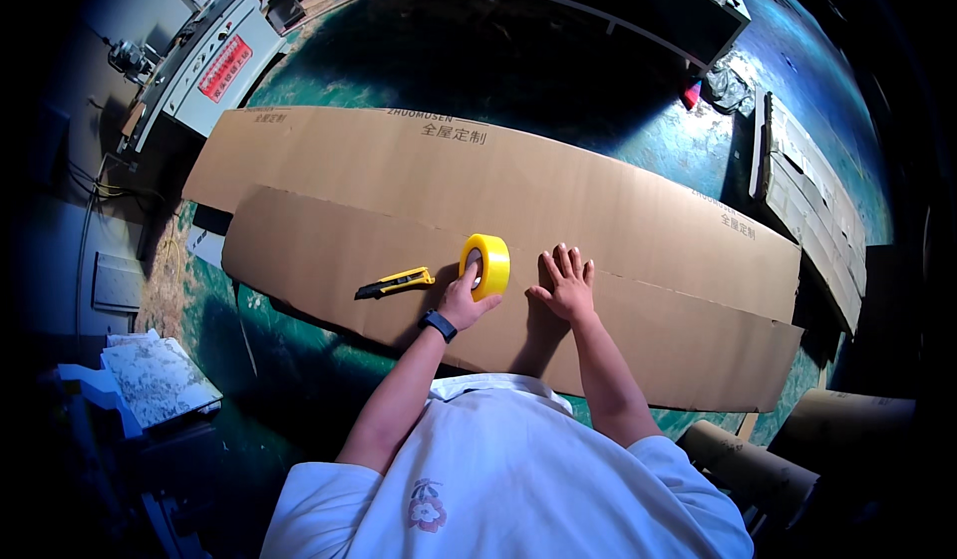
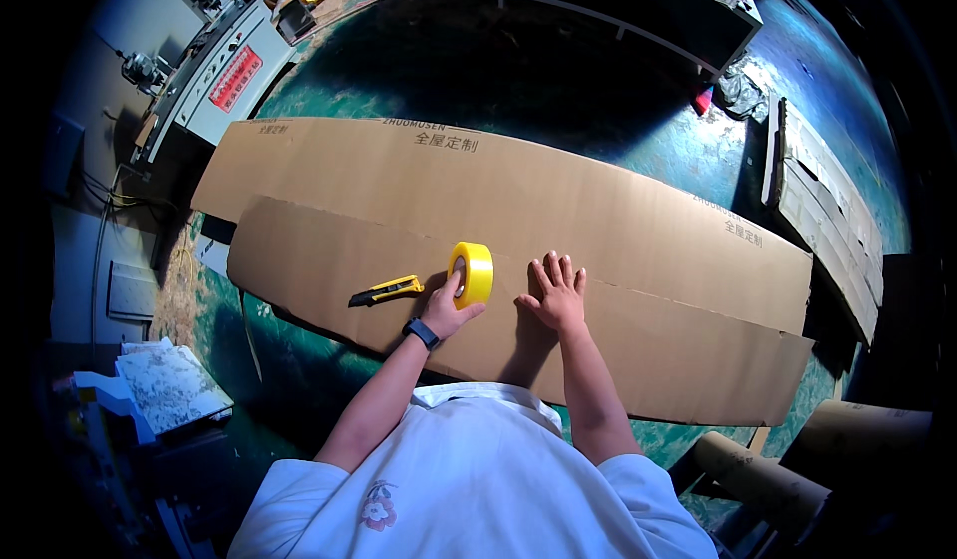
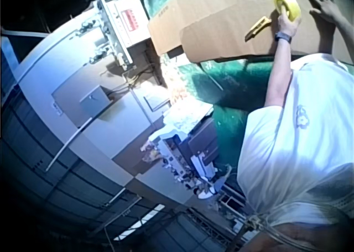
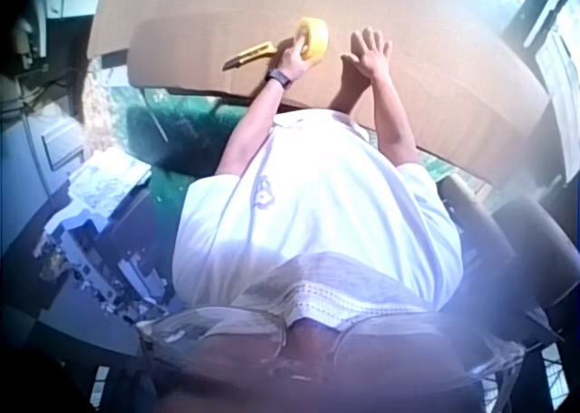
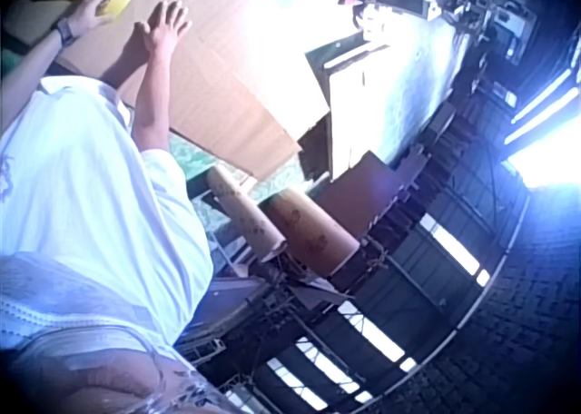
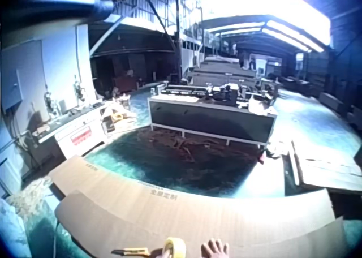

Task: The person uses a utility knife to cut a large piece of cardboard on a green workbench. They then apply yellow tape to the edges of the cut cardboard and proceed to cut a large roll of corrugated material, unrolling it onto the table.

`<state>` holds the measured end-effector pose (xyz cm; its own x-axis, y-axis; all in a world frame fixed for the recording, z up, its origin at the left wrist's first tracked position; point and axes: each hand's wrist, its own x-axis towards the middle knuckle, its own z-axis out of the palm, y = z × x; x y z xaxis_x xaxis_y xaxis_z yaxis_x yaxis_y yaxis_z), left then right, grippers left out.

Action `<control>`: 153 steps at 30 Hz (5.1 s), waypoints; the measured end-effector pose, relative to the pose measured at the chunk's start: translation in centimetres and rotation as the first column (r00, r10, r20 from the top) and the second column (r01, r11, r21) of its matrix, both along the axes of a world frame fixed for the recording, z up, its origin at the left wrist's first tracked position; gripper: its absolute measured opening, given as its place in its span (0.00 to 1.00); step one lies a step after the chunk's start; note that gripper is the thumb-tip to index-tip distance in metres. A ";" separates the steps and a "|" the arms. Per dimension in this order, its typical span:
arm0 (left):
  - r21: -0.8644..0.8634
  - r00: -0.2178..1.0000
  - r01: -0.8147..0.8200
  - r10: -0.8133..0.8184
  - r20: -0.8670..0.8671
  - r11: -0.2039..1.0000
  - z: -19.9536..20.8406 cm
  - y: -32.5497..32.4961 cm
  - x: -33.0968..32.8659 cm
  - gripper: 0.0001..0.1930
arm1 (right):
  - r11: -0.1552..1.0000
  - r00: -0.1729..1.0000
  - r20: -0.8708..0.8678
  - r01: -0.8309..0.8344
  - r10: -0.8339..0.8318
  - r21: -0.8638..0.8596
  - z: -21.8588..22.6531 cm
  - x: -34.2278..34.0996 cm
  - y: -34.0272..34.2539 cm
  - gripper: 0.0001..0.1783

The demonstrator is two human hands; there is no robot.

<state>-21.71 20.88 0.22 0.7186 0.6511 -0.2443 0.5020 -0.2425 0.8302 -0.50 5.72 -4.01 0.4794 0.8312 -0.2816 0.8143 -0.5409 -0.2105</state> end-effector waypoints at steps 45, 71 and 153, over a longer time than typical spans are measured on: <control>0.426 0.948 0.066 0.076 -0.308 0.902 -1.6 1.7 2.7 0.23 | 0.999 1.000 0.018 0.011 -0.011 0.036 -0.7 0.0 -0.1 0.48; 0.585 0.998 -0.025 0.058 -0.038 0.811 -4.7 -1.1 -3.4 0.20 | 0.999 1.000 -0.022 0.002 -0.003 -0.049 0.4 0.1 0.3 0.46; 0.476 0.973 0.075 -0.168 0.157 0.876 -5.3 0.3 -3.8 0.34 | 0.708 0.891 0.195 -0.446 0.410 0.547 4.9 -10.9 14.8 0.09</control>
